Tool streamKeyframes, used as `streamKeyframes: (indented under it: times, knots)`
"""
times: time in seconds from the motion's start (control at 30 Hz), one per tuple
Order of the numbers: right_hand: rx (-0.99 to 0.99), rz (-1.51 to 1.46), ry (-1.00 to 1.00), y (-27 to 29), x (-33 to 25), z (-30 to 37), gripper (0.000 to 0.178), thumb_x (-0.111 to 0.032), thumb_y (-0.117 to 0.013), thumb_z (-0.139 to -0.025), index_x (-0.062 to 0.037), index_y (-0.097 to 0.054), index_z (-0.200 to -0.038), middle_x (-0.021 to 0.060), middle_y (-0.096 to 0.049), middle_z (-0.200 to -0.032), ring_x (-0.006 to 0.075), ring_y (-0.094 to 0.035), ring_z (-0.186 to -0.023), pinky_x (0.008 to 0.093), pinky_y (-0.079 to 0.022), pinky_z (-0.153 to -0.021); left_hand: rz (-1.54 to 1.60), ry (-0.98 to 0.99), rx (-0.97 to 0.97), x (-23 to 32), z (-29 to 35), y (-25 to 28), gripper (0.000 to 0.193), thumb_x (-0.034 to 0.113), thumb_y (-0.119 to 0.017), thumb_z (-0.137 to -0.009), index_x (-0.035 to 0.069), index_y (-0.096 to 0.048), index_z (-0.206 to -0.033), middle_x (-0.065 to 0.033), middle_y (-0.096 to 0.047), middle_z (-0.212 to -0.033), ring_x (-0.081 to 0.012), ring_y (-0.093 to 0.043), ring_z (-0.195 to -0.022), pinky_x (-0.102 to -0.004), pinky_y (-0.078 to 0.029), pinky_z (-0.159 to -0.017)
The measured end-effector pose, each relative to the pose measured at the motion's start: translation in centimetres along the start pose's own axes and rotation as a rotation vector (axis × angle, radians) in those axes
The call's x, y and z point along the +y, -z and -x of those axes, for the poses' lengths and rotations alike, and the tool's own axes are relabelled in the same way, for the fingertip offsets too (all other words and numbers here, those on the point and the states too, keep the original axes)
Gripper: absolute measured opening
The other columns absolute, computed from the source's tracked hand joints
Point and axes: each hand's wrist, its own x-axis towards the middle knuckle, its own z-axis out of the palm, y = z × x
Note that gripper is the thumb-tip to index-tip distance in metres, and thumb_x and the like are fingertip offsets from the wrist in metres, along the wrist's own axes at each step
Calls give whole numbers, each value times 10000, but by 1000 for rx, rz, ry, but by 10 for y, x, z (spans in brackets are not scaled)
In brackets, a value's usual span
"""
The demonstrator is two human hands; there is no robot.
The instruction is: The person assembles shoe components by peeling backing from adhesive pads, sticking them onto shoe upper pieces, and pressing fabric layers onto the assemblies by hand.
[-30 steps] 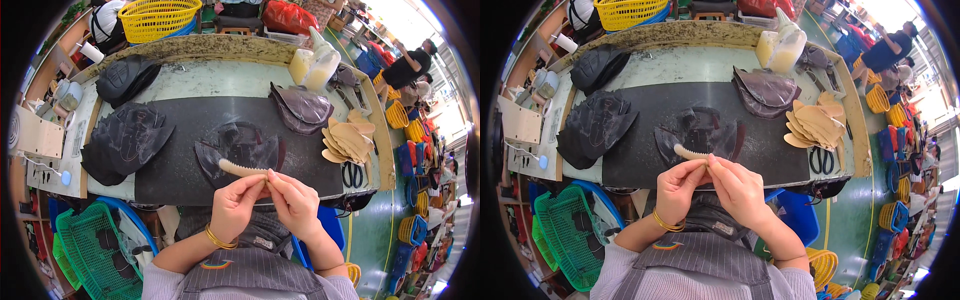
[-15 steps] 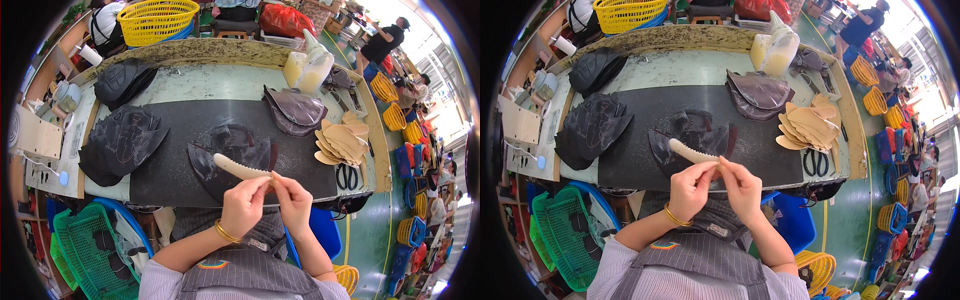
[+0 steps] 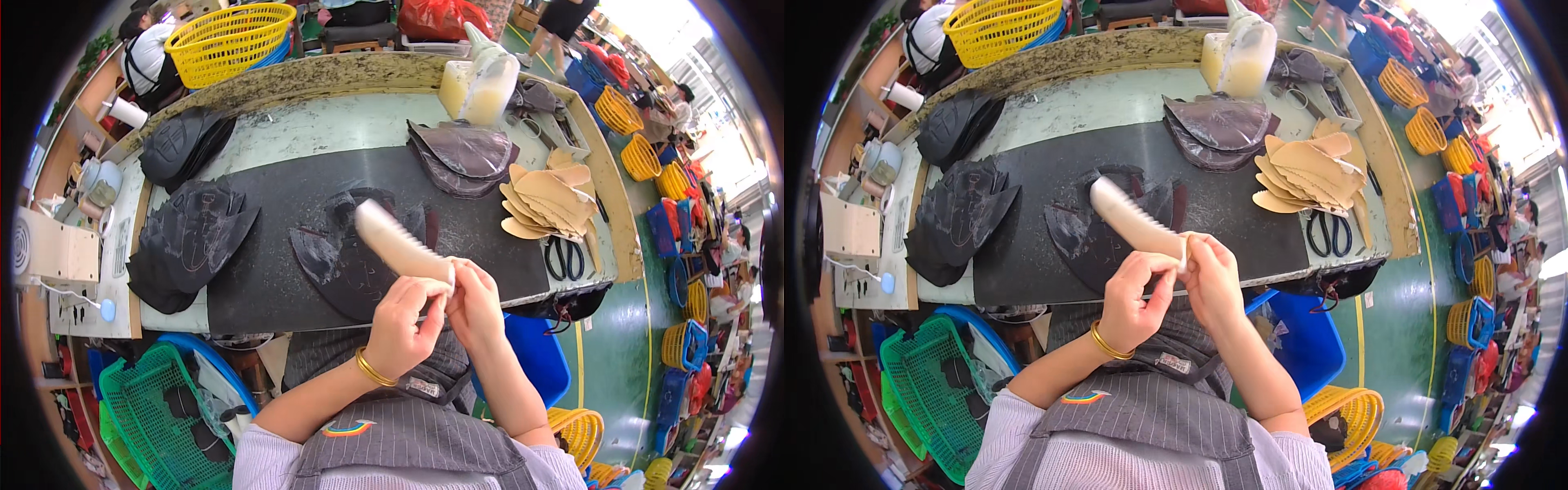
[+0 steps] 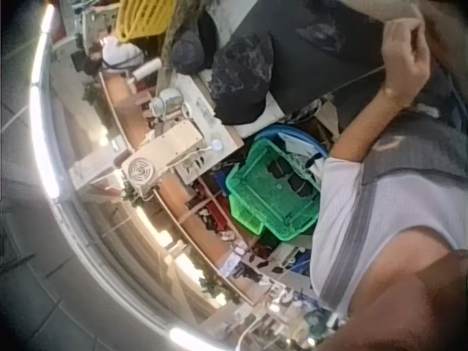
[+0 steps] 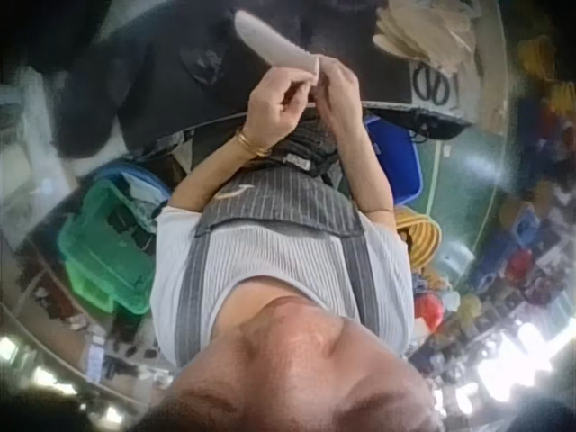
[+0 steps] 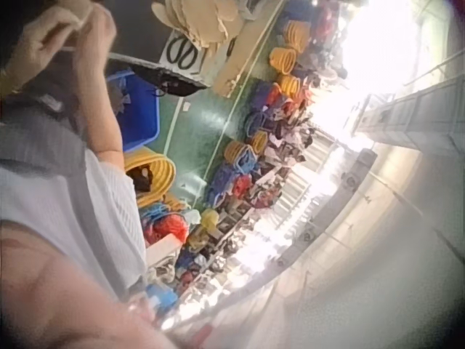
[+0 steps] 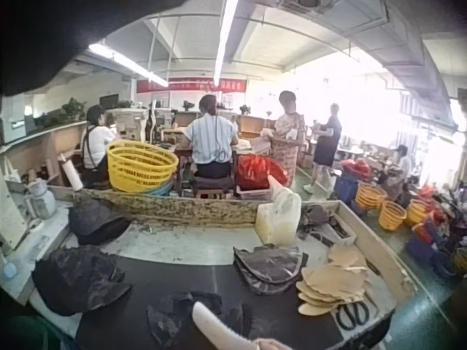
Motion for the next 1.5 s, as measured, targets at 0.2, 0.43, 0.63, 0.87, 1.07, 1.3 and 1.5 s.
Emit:
streamKeyframes:
  times: [0.2,0.43,0.63,0.87,1.07,1.3,1.5]
  knots:
    - [-377,-537,-657,60,-20,-3,135,-119,-445,-930,-26,-540,-952,-57,-349,-551,42,-341,-378,190,-308,-345,1118,579,-78,18,-6,39,26,90,-429,-848,70,-429,-832,-30,-467,-792,-120,-453,-697,-271,-415,-642]
    - [437,702,444,73,-46,62,170,-145,-525,-913,-45,-509,-776,-27,-458,-609,22,-382,-501,170,-303,-461,809,360,-7,0,-10,53,73,15,-346,-909,32,-413,-933,-98,-504,-889,-113,-516,-696,-238,-458,-592]
    - [-71,406,175,-26,-19,49,227,-232,-431,-968,-47,-554,-926,11,-548,-896,70,-493,-800,239,-401,-713,289,-167,-79,1,4,25,146,-6,-490,-795,15,-436,-930,-146,-534,-902,-203,-526,-742,-303,-458,-681]
    - [170,-138,-318,-9,10,9,245,-299,-524,-919,-58,-535,-877,-1,-498,-676,85,-472,-570,252,-390,-494,346,-284,-205,-4,36,0,201,-6,-505,-748,27,-424,-929,-140,-514,-922,-270,-520,-773,-346,-469,-704]
    - [-45,46,-797,39,-7,33,237,-224,-572,-868,-15,-631,-964,73,-628,-791,171,-595,-666,304,-490,-624,1456,744,-67,15,17,45,90,138,-439,-768,66,-398,-802,-64,-470,-691,-155,-475,-630,-299,-422,-603]
    - [-33,1889,195,99,-51,88,454,-359,-753,-678,-26,-577,-932,106,-570,-814,212,-590,-822,347,-464,-692,1104,803,-81,-7,11,63,67,102,-376,-752,49,-406,-725,-51,-472,-655,-129,-443,-572,-276,-389,-538]
    - [-334,953,21,-2,-31,78,331,-112,-699,-793,-24,-443,-984,53,-553,-867,101,-541,-689,239,-449,-594,669,220,-488,10,0,62,261,214,-449,-882,-3,-564,-971,-124,-571,-920,-218,-562,-889,-319,-432,-800]
